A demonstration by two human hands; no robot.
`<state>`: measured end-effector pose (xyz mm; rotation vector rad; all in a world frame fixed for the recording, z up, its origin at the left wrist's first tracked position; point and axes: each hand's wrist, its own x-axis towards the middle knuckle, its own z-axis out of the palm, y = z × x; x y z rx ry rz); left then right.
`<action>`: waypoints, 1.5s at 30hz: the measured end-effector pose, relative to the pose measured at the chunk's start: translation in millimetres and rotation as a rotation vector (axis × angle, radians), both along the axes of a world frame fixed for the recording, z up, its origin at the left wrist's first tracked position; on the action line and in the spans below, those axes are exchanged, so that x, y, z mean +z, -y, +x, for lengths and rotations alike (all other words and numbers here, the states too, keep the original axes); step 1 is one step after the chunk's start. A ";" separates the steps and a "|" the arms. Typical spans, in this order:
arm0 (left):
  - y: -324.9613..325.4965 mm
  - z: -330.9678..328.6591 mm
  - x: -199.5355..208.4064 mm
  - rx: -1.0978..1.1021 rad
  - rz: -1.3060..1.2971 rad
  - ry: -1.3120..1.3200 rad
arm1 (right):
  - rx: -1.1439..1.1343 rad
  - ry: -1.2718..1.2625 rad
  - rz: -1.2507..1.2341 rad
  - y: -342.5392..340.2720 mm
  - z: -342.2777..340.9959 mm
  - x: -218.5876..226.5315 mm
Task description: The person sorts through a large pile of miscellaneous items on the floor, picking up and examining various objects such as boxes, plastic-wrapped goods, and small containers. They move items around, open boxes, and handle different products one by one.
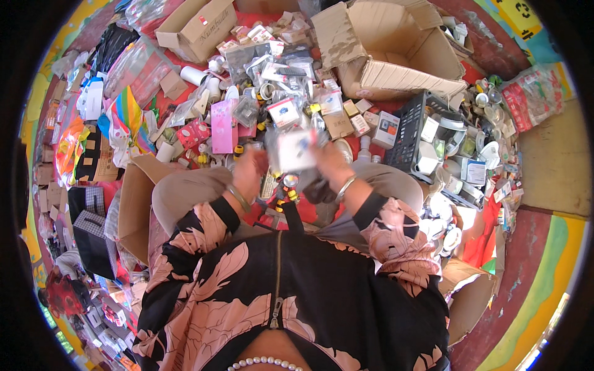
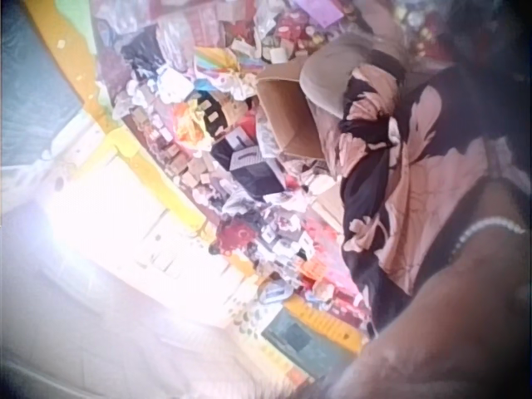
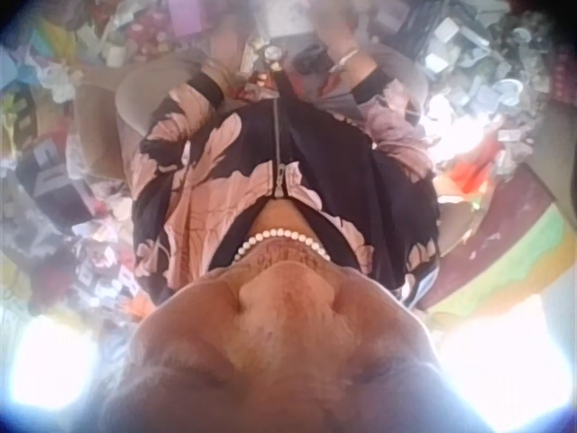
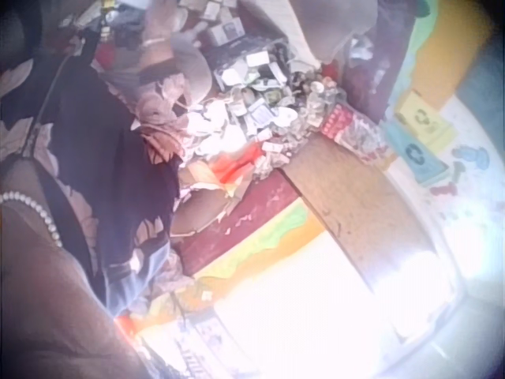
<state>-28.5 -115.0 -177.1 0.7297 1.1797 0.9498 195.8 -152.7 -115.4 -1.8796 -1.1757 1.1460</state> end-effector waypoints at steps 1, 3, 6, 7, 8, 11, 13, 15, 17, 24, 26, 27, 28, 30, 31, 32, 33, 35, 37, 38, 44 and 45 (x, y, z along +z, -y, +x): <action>-13.8 1.8 32.1 0.137 -0.064 0.143 | -0.162 -0.045 -0.050 -8.4 16.6 16.4; -52.3 -20.5 34.9 0.377 0.012 0.200 | -0.461 -0.205 -0.082 -18.8 39.9 74.9; -93.1 -35.4 35.9 0.585 0.081 0.119 | -0.802 -0.621 0.426 -6.2 87.5 91.8; -102.1 -43.0 30.2 0.649 0.102 0.077 | -0.829 -0.758 0.497 -3.3 105.8 92.5; -113.2 -57.1 -8.9 0.486 0.214 -0.189 | -0.787 -0.848 0.536 3.4 113.2 95.4; -118.6 -69.2 -105.7 0.183 0.198 -0.594 | -0.686 -1.063 0.574 2.7 130.2 80.6; -113.8 -76.4 -156.4 -0.054 0.044 -0.718 | -0.650 -1.111 0.523 -7.8 129.9 68.9; -115.0 -86.7 -205.8 -0.252 -0.055 -0.777 | -0.630 -1.137 0.397 -19.1 109.0 76.1; -102.3 -34.9 -194.2 -0.118 -0.316 -0.402 | -0.735 -1.051 0.399 -20.3 93.8 80.0; -92.1 33.1 -136.1 0.099 -0.713 0.262 | -0.660 -0.991 0.273 -32.8 64.1 72.3; -99.4 34.3 -153.3 0.149 -0.700 0.360 | -0.670 -0.953 0.229 -35.0 59.7 71.6; -100.9 34.6 -161.1 0.205 -0.691 0.406 | -0.678 -0.945 0.212 -35.2 59.7 68.4; -99.2 35.2 -168.9 0.261 -0.682 0.451 | -0.687 -0.938 0.194 -35.8 59.1 65.9; -81.7 48.6 -166.3 0.239 -0.661 0.471 | -0.690 -0.935 0.185 -38.8 50.8 76.8; -68.1 58.0 -160.8 0.225 -0.648 0.478 | -0.694 -0.936 0.184 -39.0 47.8 80.8; -51.6 73.6 -131.5 0.100 -0.544 0.414 | -0.687 -0.924 0.221 -38.2 57.0 67.5; -37.5 84.9 -111.6 -0.023 -0.349 0.293 | -0.687 -0.942 0.225 -40.4 57.1 67.8; -25.1 107.2 -58.4 -0.056 -0.406 0.386 | -0.695 -0.982 0.251 -40.7 57.9 72.2; -31.1 111.7 -43.0 -0.233 -0.167 0.407 | -0.667 -1.007 0.283 -41.7 61.1 74.9; -33.3 111.8 -35.9 -0.313 -0.045 0.415 | -0.680 -1.022 0.306 -43.7 61.4 76.3; -41.9 70.1 71.2 -0.410 0.024 0.586 | -0.682 -1.008 0.356 -36.1 72.3 72.2; -42.9 62.4 81.4 -0.417 0.031 0.625 | -0.686 -1.015 0.362 -35.6 70.3 74.2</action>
